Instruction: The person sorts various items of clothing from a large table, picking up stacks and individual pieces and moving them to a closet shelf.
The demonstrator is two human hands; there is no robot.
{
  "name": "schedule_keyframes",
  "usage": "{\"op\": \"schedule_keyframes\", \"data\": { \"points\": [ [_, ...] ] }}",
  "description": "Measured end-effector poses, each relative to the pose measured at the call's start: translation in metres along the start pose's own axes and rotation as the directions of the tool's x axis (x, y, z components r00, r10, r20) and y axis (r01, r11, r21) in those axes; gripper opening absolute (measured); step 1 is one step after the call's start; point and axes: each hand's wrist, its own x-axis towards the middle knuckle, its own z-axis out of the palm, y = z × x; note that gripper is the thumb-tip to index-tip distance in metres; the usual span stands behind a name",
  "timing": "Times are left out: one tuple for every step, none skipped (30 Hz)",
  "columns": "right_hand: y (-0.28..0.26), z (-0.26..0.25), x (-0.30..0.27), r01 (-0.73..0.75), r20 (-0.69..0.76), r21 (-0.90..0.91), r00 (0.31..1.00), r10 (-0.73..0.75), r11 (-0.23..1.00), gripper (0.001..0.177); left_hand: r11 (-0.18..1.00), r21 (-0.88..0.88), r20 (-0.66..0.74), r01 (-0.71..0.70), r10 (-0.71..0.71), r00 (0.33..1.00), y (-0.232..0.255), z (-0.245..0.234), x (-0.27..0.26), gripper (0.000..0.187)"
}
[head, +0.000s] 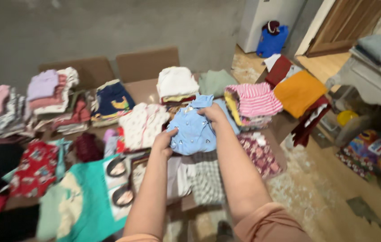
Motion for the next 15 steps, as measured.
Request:
{"op": "schedule_keyframes", "data": {
  "points": [
    [-0.001,-0.013,0.014,-0.004,-0.025,-0.102,1.0,0.001,0.995,0.042,1.0,-0.004,-0.002,0.0,0.0,1.0,-0.007,0.013,0.014,0.038],
    [-0.004,-0.026,0.028,-0.006,-0.023,-0.105,1.0,0.003,0.994,0.042,0.997,0.009,-0.018,-0.083,0.083,0.996,-0.013,0.026,0.027,0.04],
    [-0.011,-0.037,0.047,-0.032,-0.041,-0.141,0.999,0.026,0.99,0.041,0.985,0.026,-0.029,-0.17,0.171,0.985,-0.014,0.042,0.043,0.043],
    [-0.017,-0.046,0.064,-0.059,-0.061,-0.175,0.997,0.049,0.983,0.04,0.984,0.023,-0.028,-0.176,0.177,0.984,-0.016,0.054,0.056,0.043],
    [-0.019,-0.055,0.078,-0.057,-0.057,-0.178,0.997,0.047,0.982,0.04,0.988,0.032,-0.087,-0.153,0.155,0.984,-0.022,0.063,0.067,0.045],
    [-0.019,-0.065,0.091,-0.033,-0.04,-0.15,0.999,0.027,0.988,0.043,0.991,0.039,-0.145,-0.128,0.133,0.98,-0.029,0.07,0.08,0.047],
    [-0.016,-0.073,0.104,-0.012,-0.025,-0.119,1.0,0.009,0.993,0.045,0.991,0.039,-0.147,-0.128,0.133,0.98,-0.04,0.074,0.096,0.047],
    [-0.009,-0.08,0.116,-0.013,-0.024,-0.119,1.0,0.01,0.993,0.045,0.99,0.03,-0.158,-0.134,0.138,0.978,-0.053,0.074,0.114,0.05],
    [0.001,-0.086,0.126,-0.003,-0.108,-0.272,0.994,-0.028,0.962,0.05,0.99,0.026,-0.168,-0.138,0.141,0.976,-0.07,0.072,0.133,0.053],
    [0.014,-0.092,0.136,-0.007,-0.184,-0.418,0.98,-0.077,0.909,0.056,0.99,0.029,-0.168,-0.136,0.139,0.976,-0.088,0.069,0.153,0.053],
    [0.033,-0.095,0.142,-0.013,-0.188,-0.415,0.98,-0.072,0.91,0.056,0.947,0.289,-0.167,-0.139,0.193,0.967,-0.108,0.063,0.172,0.059],
    [0.054,-0.096,0.144,-0.019,-0.198,-0.662,0.968,-0.15,0.749,0.072,0.839,0.529,-0.151,-0.131,0.245,0.958,-0.126,0.055,0.189,0.066],
    [0.076,-0.097,0.142,-0.04,-0.182,-0.853,0.957,-0.226,0.521,0.088,0.84,0.528,-0.153,-0.124,0.238,0.959,-0.141,0.045,0.2,0.066],
    [0.1,-0.098,0.131,-0.039,-0.138,-0.881,0.974,-0.177,0.472,0.092,0.565,0.82,-0.124,-0.095,0.336,0.934,-0.152,0.039,0.205,0.083],
    [0.116,-0.099,0.122,-0.03,-0.095,-0.906,0.987,-0.133,0.423,0.096,0.199,0.979,-0.047,-0.041,0.418,0.907,-0.154,0.04,0.212,0.105]
  ]
}}
